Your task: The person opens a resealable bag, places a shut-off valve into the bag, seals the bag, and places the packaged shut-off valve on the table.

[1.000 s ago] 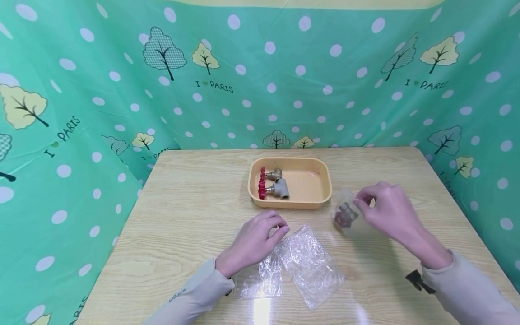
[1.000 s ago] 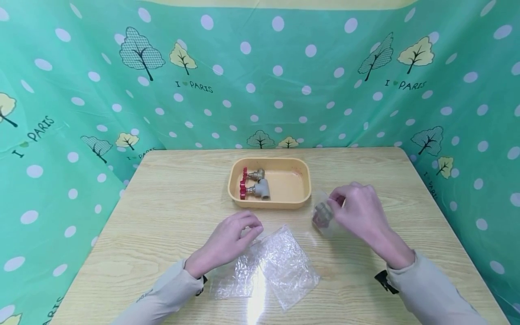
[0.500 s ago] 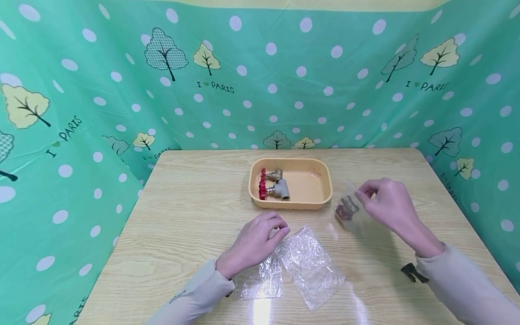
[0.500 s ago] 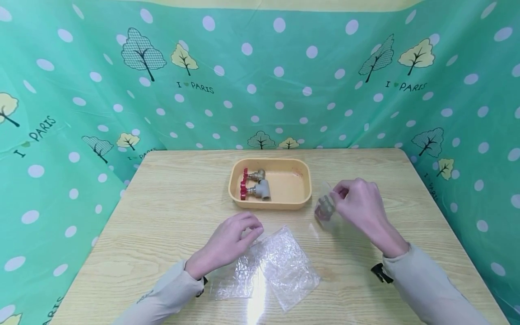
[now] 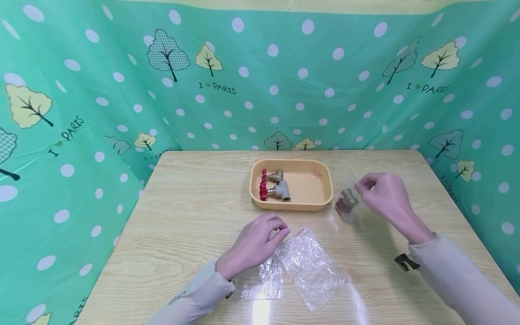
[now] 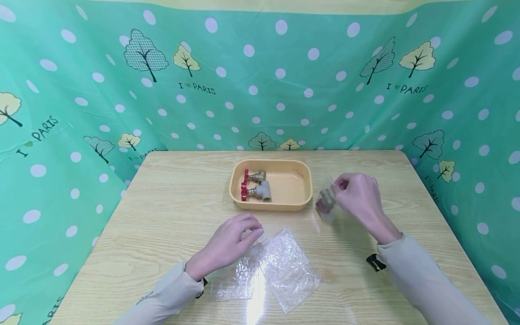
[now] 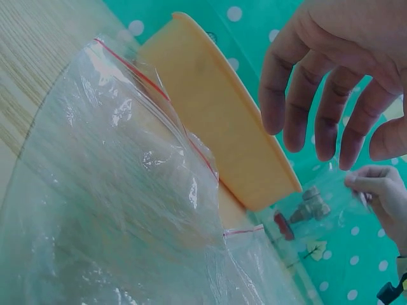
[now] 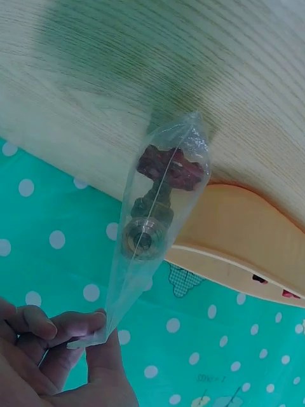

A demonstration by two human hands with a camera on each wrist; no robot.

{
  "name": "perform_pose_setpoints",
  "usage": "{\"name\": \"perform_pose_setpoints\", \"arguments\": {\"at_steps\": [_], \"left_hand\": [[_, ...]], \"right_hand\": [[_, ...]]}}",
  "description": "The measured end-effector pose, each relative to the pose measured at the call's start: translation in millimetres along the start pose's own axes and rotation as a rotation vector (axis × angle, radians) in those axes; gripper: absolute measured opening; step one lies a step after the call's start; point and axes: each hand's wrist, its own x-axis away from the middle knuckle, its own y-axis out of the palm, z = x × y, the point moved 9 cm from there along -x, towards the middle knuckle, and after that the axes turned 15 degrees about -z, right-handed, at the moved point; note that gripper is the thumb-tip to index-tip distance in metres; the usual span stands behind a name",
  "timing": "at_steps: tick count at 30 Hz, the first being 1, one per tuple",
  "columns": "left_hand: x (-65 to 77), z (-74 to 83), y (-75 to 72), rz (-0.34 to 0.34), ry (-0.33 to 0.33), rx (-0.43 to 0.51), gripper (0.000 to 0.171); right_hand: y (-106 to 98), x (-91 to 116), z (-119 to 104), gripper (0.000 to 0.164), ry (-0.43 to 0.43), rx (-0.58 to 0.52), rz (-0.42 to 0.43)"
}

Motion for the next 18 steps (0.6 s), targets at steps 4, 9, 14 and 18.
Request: {"name": "perform_pose_setpoints", "arguments": {"at_steps": [4,9,14,18], "left_hand": [[0.8,-0.3,0.5,-0.001,-0.001,0.0,0.021],[1.4,-0.5,0.7,0.001,0.001,0.0,0.021],[1.4,0.3,-0.1,0.006,0.008,0.0,0.021],[1.6,1.0,-0.2,0.004,0.009,-0.001,0.021]], "right_hand": [[-0.3,-6.5,6.6,0.012,0.033,0.003,-0.001],[-1.8,-14.1,13.9,0.013,0.06,0.014,0.013],[-1.7,-22.2,18.7,0.015,0.078,0.011,0.02],[-1.7,-26.8,22.4,0.016,0.082,0.009,0.033]]}}
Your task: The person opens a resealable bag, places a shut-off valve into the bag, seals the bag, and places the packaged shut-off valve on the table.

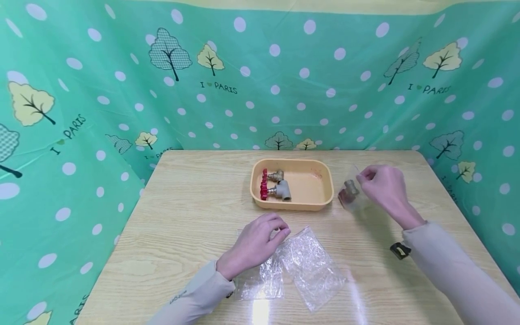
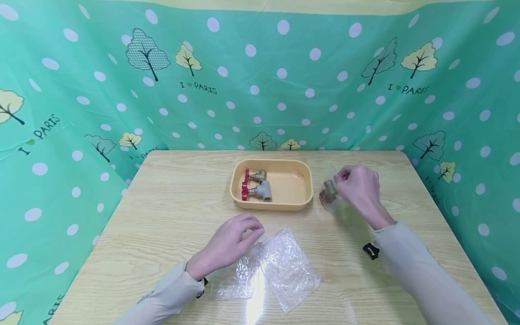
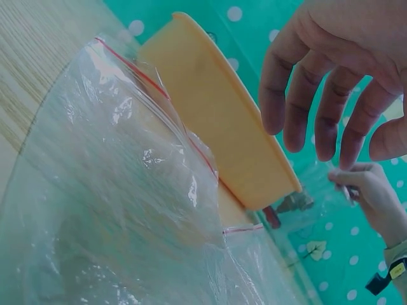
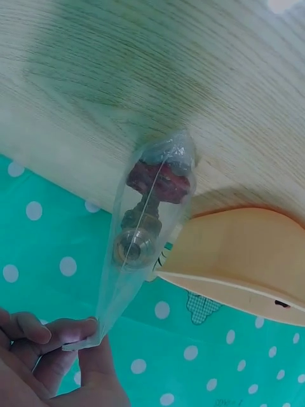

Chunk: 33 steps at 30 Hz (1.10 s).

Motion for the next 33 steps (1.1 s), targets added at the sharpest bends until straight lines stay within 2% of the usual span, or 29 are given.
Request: {"name": "perform_pose_setpoints", "arguments": {"at_steps": [15,26,33], "left_hand": [[-0.1,-1.9,0.9,-0.002,-0.01,0.008,0.021],[1.0,-2.1,0.2,0.002,-0.009,0.012,0.021],[1.0,-2.6,1.1,0.003,-0.006,0.017,0.02]], "right_hand": [[2.7,-14.9,3.9,0.015,-0.004,0.0,0.02],[3.2,-18.5,12.1,0.02,0.036,0.011,0.008],[2.0,-18.5,11.4,0.024,0.01,0.023,0.018]]}}
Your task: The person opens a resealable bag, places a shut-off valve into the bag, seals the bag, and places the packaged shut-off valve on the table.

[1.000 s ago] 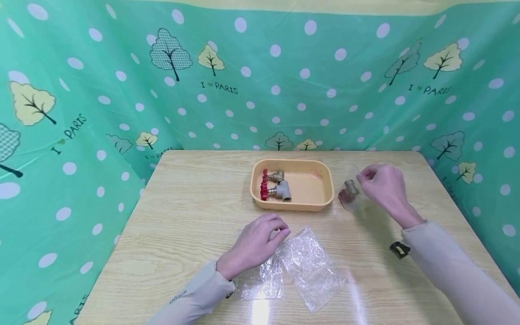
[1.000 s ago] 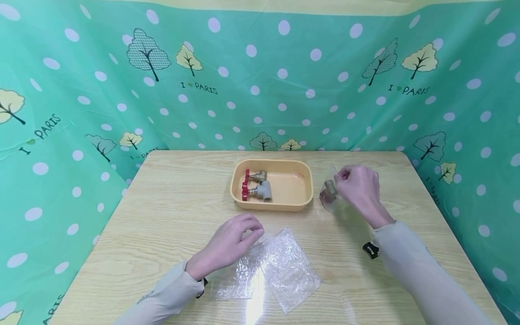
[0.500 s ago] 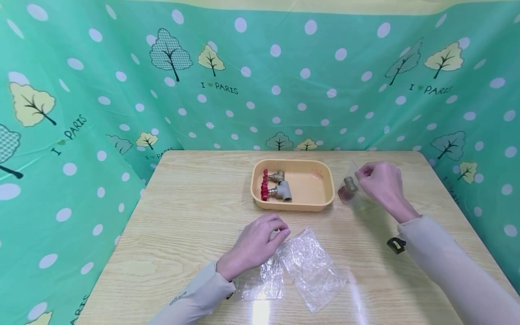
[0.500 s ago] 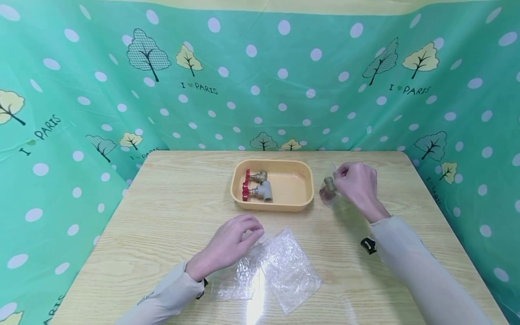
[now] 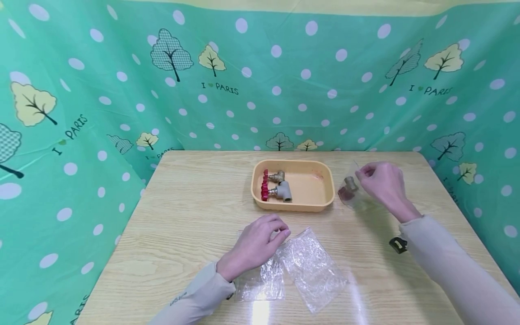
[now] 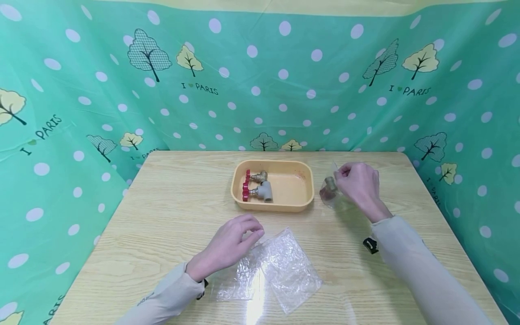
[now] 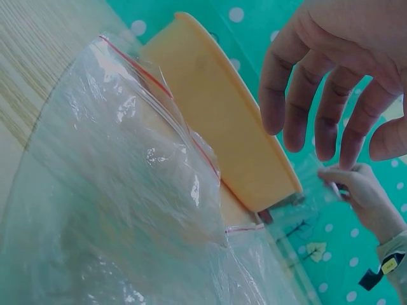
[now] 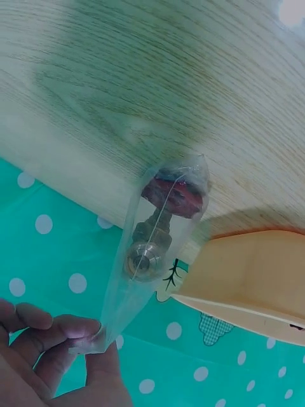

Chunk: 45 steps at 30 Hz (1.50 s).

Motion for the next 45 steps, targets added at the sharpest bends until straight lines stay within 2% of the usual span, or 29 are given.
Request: {"name": "perform_pose_setpoints", "arguments": {"at_steps": [8,19,25,32,35,40,45], "left_hand": [[-0.7,1.8,1.2,-0.005,0.0,-0.002,0.02],[-1.9,0.3,1.8,-0.006,-0.001,-0.011,0.02],[-3.2,0.5,2.5,-0.01,-0.002,-0.007,0.02],[-3.5,0.0,2.9,-0.016,-0.004,-0.004,0.02],[-3.3,-0.9,2.5,-0.016,-0.007,-0.006,0.019],[-2.3,-2.8,1.9,-0.017,-0.012,-0.009,0.016],[-0.6,-4.6,1.7,-0.027,-0.018,-0.002,0.012]], "right_hand": [[1.5,-1.3,-1.8,0.029,-0.019,-0.003,-0.017],[2.3,-1.3,0.2,0.037,0.004,-0.018,-0.049],[2.8,-0.5,0.6,0.049,0.01,-0.021,-0.076],[-1.4,2.1,0.2,0.062,0.005,-0.039,-0.053],[-2.9,3.2,-1.4,0.062,-0.004,-0.065,-0.056],[-6.4,8.4,-6.0,0.057,-0.069,-0.079,-0.043],[-14.3,19.9,-19.1,0.034,-0.2,-0.07,0.059]]}}
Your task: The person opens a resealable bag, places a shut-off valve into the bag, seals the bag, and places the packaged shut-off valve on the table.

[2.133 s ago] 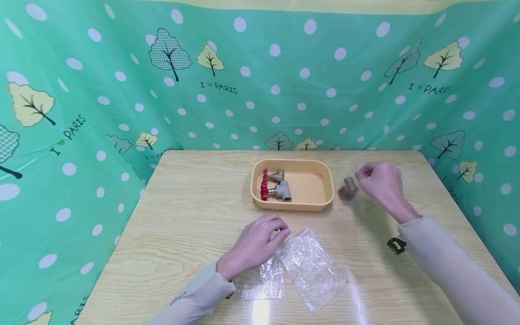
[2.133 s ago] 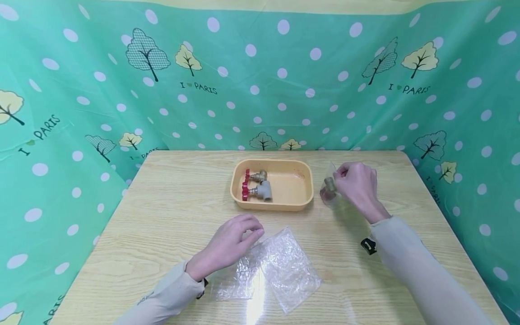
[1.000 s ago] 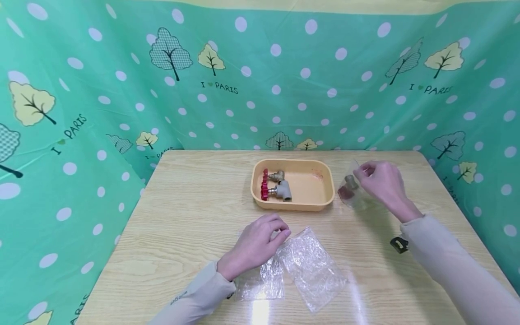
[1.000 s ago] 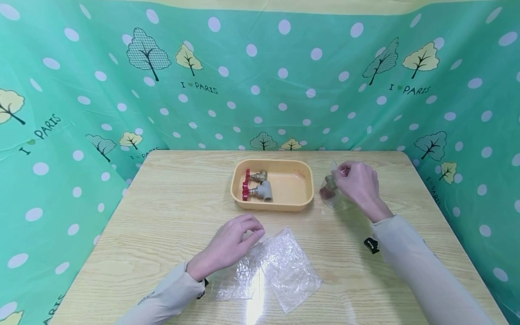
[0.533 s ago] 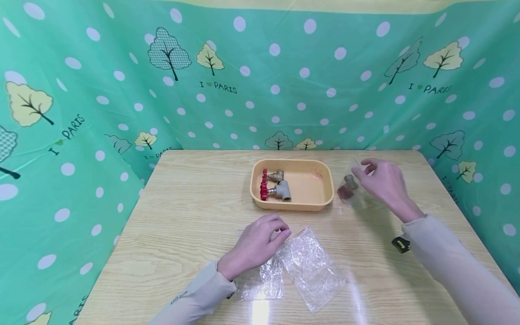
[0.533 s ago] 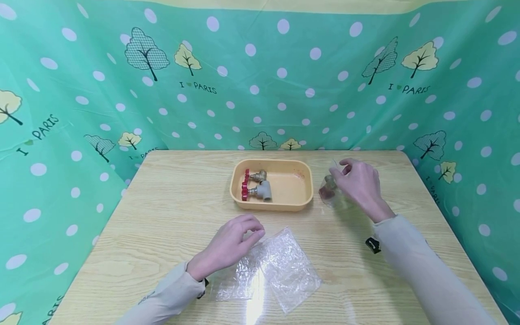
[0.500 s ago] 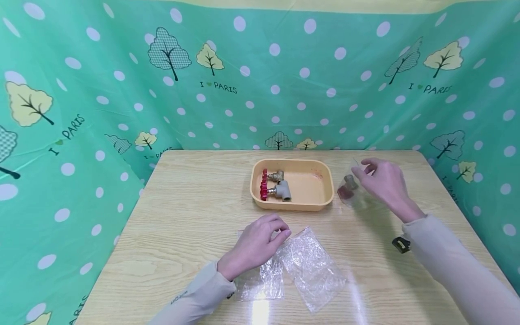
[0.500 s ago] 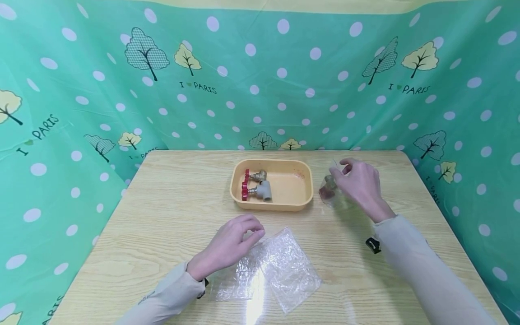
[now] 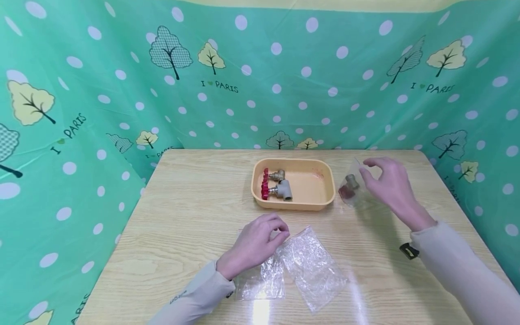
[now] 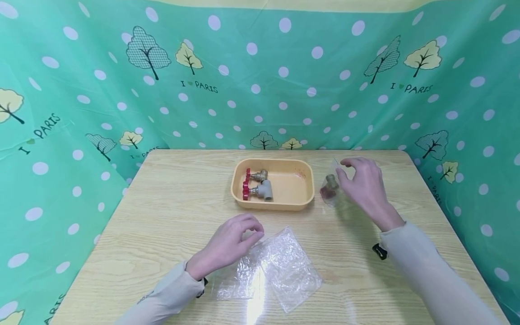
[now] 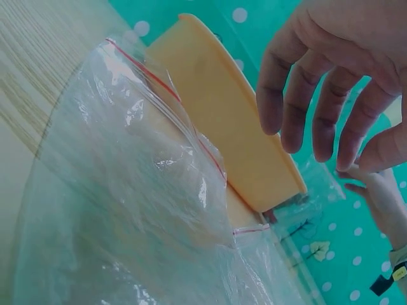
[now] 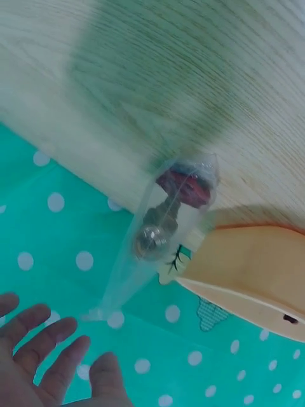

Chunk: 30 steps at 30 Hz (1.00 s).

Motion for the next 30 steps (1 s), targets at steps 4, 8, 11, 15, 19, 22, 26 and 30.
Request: {"name": "perform_pose_setpoints", "arguments": {"at_steps": [4,8,11,15,19,22,26,30], "left_hand": [[0.2,-1.4,1.1,-0.013,-0.012,-0.005,0.012],[-0.3,-3.4,2.7,-0.029,-0.025,-0.009,0.014],[-0.6,-5.0,4.3,-0.044,-0.04,-0.01,0.011],[-1.5,-6.8,7.8,-0.076,-0.058,-0.015,0.007],[-2.2,-9.2,11.6,-0.099,-0.067,-0.027,0.009],[-2.7,-11.4,15.0,-0.116,-0.075,-0.039,0.011],[-3.2,-15.3,19.4,-0.142,-0.1,-0.044,0.017],[-3.2,-19.5,22.5,-0.154,-0.125,-0.039,0.023]], "right_hand": [[-5.4,9.0,-19.4,0.02,-0.111,0.025,0.084],[-4.0,17.5,-40.9,0.013,-0.19,0.051,0.117],[0.5,24.0,-56.1,0.011,-0.243,0.057,0.122],[10.3,32.7,-73.7,0.013,-0.317,0.05,0.108],[26.8,39.0,-85.8,0.017,-0.382,0.045,0.041],[43.0,41.4,-88.4,0.017,-0.383,0.049,-0.042],[69.2,43.1,-87.9,0.015,-0.342,0.084,-0.189],[96.6,44.1,-87.1,0.012,-0.311,0.116,-0.347]]}}
